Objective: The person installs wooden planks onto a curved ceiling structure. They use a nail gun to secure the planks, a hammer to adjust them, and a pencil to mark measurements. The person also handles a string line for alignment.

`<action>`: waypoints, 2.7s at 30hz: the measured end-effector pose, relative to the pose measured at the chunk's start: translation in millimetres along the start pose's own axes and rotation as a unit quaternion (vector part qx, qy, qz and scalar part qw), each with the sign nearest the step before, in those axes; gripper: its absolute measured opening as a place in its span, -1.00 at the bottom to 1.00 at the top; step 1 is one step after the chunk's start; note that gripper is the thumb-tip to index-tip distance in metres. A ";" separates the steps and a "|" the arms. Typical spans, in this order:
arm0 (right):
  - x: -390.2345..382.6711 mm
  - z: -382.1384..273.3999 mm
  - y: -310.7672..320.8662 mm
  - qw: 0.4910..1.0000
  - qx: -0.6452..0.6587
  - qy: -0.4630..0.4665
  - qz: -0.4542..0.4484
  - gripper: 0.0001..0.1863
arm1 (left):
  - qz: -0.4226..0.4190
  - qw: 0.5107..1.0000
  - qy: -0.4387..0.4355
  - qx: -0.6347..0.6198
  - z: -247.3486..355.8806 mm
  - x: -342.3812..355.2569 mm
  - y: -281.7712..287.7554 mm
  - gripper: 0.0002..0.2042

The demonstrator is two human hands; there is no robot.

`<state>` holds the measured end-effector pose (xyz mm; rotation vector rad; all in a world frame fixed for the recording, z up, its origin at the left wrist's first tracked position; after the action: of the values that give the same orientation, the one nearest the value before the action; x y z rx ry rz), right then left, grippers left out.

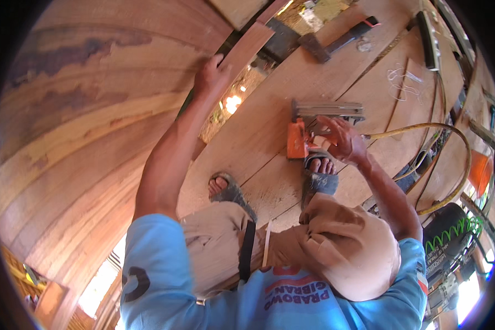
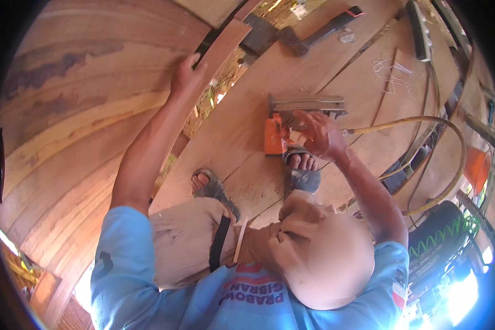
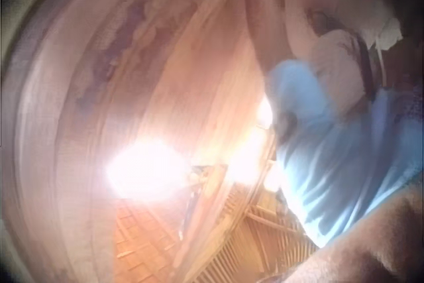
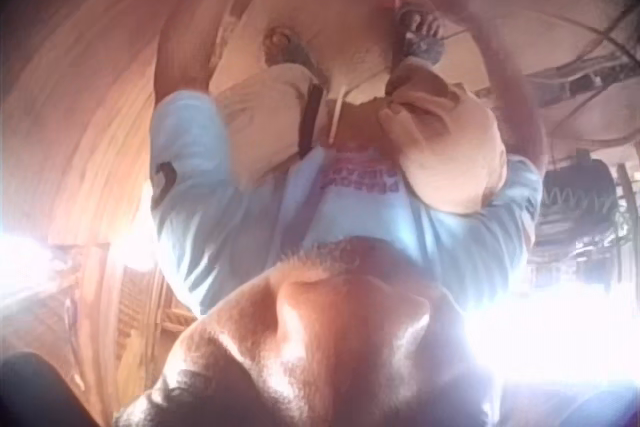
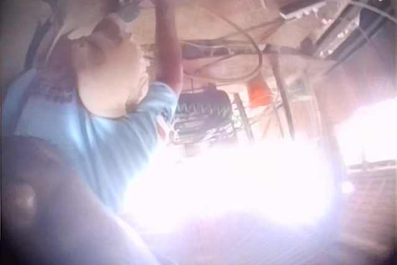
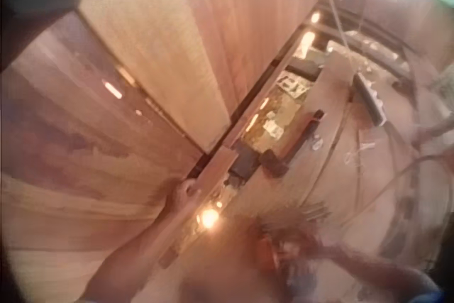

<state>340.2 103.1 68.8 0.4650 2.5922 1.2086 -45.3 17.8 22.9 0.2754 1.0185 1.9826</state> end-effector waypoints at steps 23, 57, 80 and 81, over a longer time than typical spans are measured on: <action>-19.4 -162.4 273.5 0.874 0.270 0.210 0.344 -0.65 | -0.204 0.948 -0.213 -0.118 181.0 -115.8 39.3 -0.75; -386.6 -394.0 243.7 0.728 0.378 -0.564 -0.091 -0.42 | -0.328 0.922 0.078 -0.193 385.3 -367.3 263.7 -0.68; -327.8 -373.2 223.8 0.797 0.376 -0.460 -0.110 -0.37 | -0.295 0.864 0.381 -0.144 274.9 -532.9 361.7 -0.29; -323.5 -372.3 218.0 0.807 0.375 -0.445 -0.105 -0.38 | -0.287 0.845 0.412 -0.186 274.1 -539.8 363.6 -0.29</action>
<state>547.9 -148.1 498.4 0.6473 2.0369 -0.2014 206.4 -356.7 566.3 -1.0706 1.0092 1.6582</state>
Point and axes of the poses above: each hand's wrist, its own x-axis towards the middle knuckle, its own y-axis out of the back of the hand, z = x × y, the point moved 7 cm from there along x, towards the middle knuckle, and after that the axes turned 9 degrees about -x, right-handed, at the moved point
